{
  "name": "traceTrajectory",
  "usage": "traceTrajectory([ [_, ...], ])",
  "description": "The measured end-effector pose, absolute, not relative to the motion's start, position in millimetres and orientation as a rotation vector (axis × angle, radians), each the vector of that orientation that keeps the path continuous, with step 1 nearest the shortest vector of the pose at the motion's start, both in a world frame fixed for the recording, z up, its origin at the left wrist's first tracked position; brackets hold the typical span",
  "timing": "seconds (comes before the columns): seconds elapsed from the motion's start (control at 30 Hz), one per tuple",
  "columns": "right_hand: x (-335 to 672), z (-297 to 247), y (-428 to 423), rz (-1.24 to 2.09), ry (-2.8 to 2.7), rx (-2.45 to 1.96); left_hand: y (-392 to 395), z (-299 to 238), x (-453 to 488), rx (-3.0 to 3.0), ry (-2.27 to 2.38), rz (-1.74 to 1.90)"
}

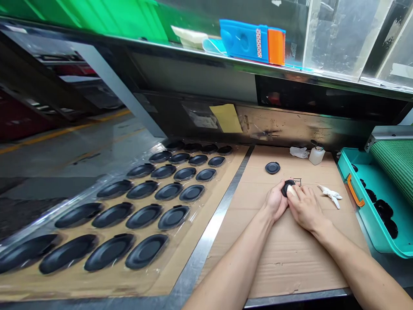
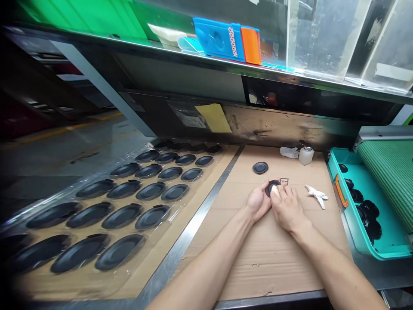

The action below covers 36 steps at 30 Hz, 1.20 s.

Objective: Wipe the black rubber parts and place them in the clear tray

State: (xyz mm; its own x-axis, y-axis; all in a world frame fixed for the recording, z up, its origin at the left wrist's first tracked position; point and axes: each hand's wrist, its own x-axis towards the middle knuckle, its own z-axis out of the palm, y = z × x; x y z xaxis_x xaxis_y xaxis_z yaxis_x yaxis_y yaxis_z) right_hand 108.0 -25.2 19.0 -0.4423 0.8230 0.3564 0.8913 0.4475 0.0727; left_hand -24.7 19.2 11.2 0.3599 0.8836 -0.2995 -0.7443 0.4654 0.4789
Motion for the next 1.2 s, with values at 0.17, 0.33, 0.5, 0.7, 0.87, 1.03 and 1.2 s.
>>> traceTrajectory([
  [0.17, 106.9, 28.1, -34.3, -0.263, -2.421, -1.512, 17.3, 7.8, -20.6, 0.356, 0.604, 1.092],
  [0.33, 106.9, 30.8, -32.5, -0.092, -2.341, -1.375, 15.7, 2.6, -13.3, 0.389, 0.567, 1.105],
  [0.5, 107.8, 22.9, -30.4, -0.209, -2.260, -1.553, 15.2, 4.3, -11.0, 0.301, 0.534, 1.132],
  [0.7, 103.0, 25.8, -33.3, -0.168, -2.335, -1.416, 12.2, 8.1, -11.2, 0.322, 0.533, 1.080],
  [0.87, 110.0, 21.3, -28.9, -0.291, -2.233, -1.598, 16.8, 7.0, -12.1, 0.306, 0.541, 1.123],
  [1.03, 124.7, 17.4, -26.9, -0.215, -2.158, -1.646, 25.4, 12.3, -29.8, 0.284, 0.582, 1.216],
  [1.2, 132.9, 10.1, -20.7, -0.027, -2.175, -1.565, 26.9, 21.0, -42.0, 0.228, 0.547, 1.199],
])
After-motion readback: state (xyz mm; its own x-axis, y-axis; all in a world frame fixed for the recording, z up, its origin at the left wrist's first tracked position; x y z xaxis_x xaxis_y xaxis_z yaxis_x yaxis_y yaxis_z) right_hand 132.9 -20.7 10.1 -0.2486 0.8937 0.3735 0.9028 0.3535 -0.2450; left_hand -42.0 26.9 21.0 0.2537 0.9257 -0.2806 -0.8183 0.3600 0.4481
